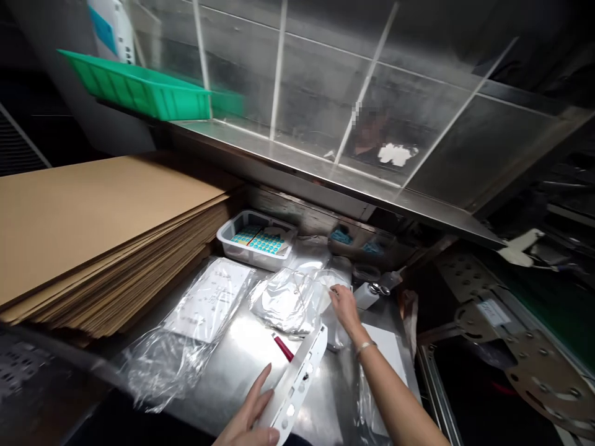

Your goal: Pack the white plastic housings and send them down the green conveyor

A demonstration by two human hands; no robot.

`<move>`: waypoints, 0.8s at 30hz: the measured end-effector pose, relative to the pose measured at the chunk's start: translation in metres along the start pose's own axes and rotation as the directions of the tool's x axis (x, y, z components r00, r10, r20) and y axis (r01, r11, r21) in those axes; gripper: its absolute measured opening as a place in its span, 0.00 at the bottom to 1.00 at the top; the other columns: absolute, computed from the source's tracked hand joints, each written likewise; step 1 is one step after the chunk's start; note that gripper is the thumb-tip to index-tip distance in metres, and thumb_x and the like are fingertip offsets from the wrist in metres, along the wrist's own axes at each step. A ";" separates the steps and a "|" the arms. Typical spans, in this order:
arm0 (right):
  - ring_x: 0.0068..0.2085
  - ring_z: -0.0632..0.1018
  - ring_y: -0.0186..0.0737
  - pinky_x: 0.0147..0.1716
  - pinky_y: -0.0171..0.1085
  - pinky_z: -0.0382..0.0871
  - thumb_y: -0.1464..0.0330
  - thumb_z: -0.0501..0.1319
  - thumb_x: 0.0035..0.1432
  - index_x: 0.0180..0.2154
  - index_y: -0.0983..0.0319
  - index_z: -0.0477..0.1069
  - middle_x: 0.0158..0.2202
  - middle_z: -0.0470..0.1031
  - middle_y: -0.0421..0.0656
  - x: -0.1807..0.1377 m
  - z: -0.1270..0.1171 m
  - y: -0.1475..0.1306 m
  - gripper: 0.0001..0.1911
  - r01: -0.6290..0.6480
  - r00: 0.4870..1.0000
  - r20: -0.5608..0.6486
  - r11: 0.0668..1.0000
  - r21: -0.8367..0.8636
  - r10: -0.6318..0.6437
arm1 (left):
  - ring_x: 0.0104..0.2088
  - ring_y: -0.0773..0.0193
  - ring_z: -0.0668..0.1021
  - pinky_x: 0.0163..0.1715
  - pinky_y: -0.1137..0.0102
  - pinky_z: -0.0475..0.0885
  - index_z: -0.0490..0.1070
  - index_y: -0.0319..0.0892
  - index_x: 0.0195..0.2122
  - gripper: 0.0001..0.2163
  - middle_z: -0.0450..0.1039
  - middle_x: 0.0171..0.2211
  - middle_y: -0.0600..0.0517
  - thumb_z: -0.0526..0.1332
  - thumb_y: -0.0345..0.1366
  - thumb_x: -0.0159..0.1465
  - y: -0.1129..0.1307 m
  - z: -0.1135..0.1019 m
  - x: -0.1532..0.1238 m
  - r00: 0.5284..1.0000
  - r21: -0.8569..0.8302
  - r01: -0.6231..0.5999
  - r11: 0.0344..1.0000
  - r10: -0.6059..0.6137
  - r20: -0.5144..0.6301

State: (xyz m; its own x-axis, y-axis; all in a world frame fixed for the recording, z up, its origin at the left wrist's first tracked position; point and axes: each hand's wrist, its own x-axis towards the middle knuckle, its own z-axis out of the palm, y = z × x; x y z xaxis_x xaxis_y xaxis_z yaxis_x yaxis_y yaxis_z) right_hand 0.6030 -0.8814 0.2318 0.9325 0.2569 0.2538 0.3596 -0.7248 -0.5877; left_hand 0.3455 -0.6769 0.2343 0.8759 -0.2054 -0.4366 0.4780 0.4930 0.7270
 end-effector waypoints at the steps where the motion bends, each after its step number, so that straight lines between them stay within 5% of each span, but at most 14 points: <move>1: 0.41 0.71 0.43 0.43 0.40 0.63 0.69 0.53 0.58 0.37 0.63 0.69 0.38 0.72 0.47 -0.004 -0.005 -0.005 0.09 0.034 0.999 -0.002 0.999 0.020 -0.034 | 0.63 0.50 0.52 0.60 0.57 0.38 0.42 0.51 0.63 0.44 0.58 0.60 0.45 0.65 0.42 0.47 0.006 0.002 0.001 1.000 -0.005 0.012 1.000 -0.012 -0.019; 7: 0.38 0.72 0.40 0.38 0.39 0.66 0.69 0.55 0.60 0.36 0.61 0.70 0.35 0.73 0.45 -0.033 -0.039 -0.043 0.06 0.276 0.958 -0.119 0.952 0.132 -0.261 | 0.63 0.53 0.53 0.59 0.57 0.42 0.38 0.54 0.63 0.43 0.63 0.56 0.45 0.63 0.41 0.51 0.037 0.012 0.020 0.995 0.031 0.002 1.000 0.002 -0.104; 10: 0.36 0.72 0.39 0.35 0.37 0.68 0.71 0.56 0.59 0.37 0.60 0.70 0.35 0.73 0.44 -0.062 -0.043 -0.076 0.06 0.345 0.938 -0.056 0.905 0.249 -0.343 | 0.59 0.50 0.60 0.57 0.54 0.47 0.35 0.53 0.64 0.43 0.65 0.55 0.45 0.62 0.41 0.52 0.044 0.018 0.028 0.997 0.063 -0.019 0.998 0.024 -0.078; 14: 0.37 0.71 0.39 0.34 0.37 0.69 0.75 0.56 0.58 0.40 0.60 0.71 0.37 0.74 0.44 -0.093 -0.036 -0.108 0.10 0.572 0.760 0.163 0.766 0.293 -0.629 | 0.60 0.50 0.59 0.57 0.55 0.49 0.32 0.50 0.64 0.44 0.61 0.57 0.43 0.62 0.42 0.53 0.046 0.022 0.029 0.994 0.074 -0.080 0.994 0.086 -0.074; 15: 0.37 0.71 0.39 0.34 0.37 0.68 0.75 0.56 0.58 0.39 0.60 0.71 0.36 0.74 0.45 -0.090 -0.034 -0.107 0.09 0.587 0.753 0.166 0.764 0.268 -0.636 | 0.61 0.49 0.57 0.57 0.54 0.49 0.32 0.50 0.64 0.44 0.59 0.58 0.43 0.62 0.42 0.52 0.045 0.021 0.026 0.993 0.084 -0.089 0.992 0.095 -0.069; 17: 0.37 0.71 0.41 0.35 0.39 0.68 0.73 0.56 0.57 0.36 0.61 0.72 0.35 0.74 0.46 -0.069 -0.030 -0.090 0.07 0.495 0.839 0.126 0.839 0.226 -0.529 | 0.62 0.48 0.53 0.57 0.52 0.48 0.34 0.51 0.63 0.46 0.55 0.60 0.42 0.64 0.43 0.50 0.043 0.017 0.018 0.995 0.132 -0.070 0.989 0.079 -0.065; 20: 0.41 0.71 0.44 0.44 0.43 0.65 0.71 0.58 0.53 0.30 0.61 0.73 0.34 0.73 0.45 -0.017 -0.030 -0.046 0.04 0.130 0.984 0.088 0.962 0.241 -0.155 | 0.63 0.50 0.50 0.58 0.52 0.43 0.36 0.54 0.63 0.47 0.49 0.63 0.42 0.64 0.45 0.47 0.042 0.003 0.000 0.997 0.187 -0.035 0.982 0.047 -0.057; 24: 0.34 0.73 0.43 0.36 0.43 0.68 0.68 0.57 0.52 0.37 0.65 0.71 0.30 0.73 0.45 0.011 -0.017 -0.006 0.11 -0.102 0.992 0.099 0.949 0.298 0.076 | 0.61 0.46 0.57 0.59 0.49 0.42 0.34 0.57 0.63 0.48 0.54 0.62 0.45 0.64 0.48 0.46 0.052 -0.021 -0.023 0.987 0.133 -0.060 0.989 0.079 -0.142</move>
State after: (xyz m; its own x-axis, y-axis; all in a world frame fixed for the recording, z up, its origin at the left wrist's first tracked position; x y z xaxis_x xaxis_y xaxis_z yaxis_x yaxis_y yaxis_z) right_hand 0.6107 -0.8855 0.2513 0.9557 0.2635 0.1313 0.2560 -0.5233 -0.8128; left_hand 0.3487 -0.6291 0.2711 0.8926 -0.0437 -0.4487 0.4290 0.3877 0.8159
